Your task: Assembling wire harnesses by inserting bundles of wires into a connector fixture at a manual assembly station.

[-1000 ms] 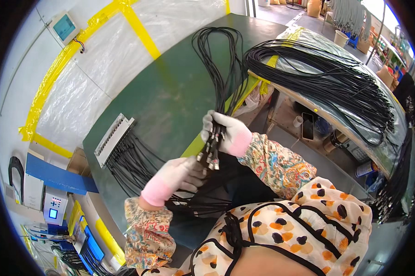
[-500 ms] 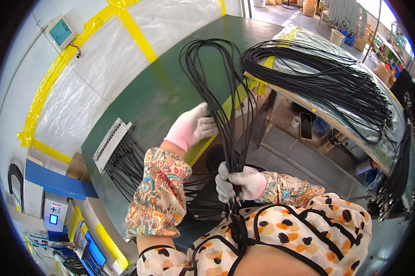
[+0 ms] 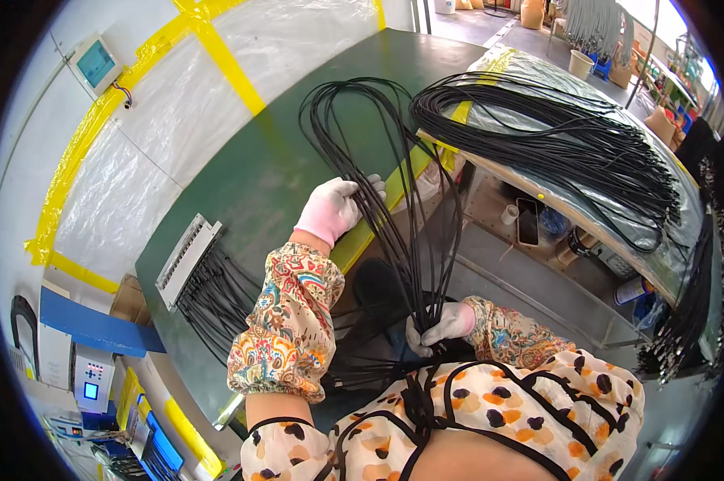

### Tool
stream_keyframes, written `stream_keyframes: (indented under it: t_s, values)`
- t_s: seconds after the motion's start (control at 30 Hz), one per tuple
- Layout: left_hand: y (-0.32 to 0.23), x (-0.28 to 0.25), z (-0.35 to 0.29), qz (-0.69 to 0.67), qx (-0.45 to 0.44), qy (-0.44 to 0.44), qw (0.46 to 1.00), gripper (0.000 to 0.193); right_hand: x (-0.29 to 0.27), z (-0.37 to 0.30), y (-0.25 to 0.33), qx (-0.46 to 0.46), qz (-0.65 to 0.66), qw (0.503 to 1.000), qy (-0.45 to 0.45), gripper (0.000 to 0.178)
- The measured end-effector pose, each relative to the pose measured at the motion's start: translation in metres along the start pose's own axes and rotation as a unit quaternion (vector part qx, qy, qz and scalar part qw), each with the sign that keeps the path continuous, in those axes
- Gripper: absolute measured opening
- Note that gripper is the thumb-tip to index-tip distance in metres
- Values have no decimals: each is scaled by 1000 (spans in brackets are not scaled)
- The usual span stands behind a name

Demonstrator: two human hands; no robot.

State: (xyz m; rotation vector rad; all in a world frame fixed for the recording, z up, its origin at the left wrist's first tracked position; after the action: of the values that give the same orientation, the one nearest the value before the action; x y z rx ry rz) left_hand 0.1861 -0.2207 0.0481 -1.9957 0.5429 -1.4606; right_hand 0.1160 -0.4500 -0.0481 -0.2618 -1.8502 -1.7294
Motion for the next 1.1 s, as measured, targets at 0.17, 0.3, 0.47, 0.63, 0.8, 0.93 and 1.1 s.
stream_keyframes:
  t_s: [0.17, 0.3, 0.47, 0.63, 0.8, 0.93, 1.1]
  values:
    - [-5, -10, -5, 32, 4, 75, 997, 31, -2, -2, -13, -16, 57, 998, -3, 20]
    - [-12, -19, -8, 135, 21, 95, 986, 26, -5, -2, -15, -20, 40, 999, -9, 21]
    - [-19, -22, -14, 163, 18, 79, 983, 25, -8, -4, -17, -15, 49, 999, -7, 23]
    - [-23, -21, -19, 151, 17, 81, 985, 25, -11, -2, -17, -13, 34, 999, -2, 24]
    - [-22, -28, -15, 127, 18, 81, 988, 21, -12, 2, -18, -9, 38, 999, 5, 23]
    - [-19, -27, -15, 140, 22, 79, 987, 19, -11, 0, -18, -1, 48, 999, 2, 21]
    - [-18, -20, -17, 150, 47, 54, 986, 16, -12, 1, -19, -13, 56, 998, 2, 18]
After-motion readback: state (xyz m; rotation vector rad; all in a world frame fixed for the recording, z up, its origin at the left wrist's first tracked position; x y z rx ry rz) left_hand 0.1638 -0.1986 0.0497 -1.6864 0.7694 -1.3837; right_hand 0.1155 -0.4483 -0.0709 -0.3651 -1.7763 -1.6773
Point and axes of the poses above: each hand's wrist, its own z-axis towards the middle knuckle, its own x-axis out of the palm, y = z × x, the point moved 2 cm from there along z, towards the middle knuckle, and after that the axes turned 11 degrees about x, right-handed, at the moved point
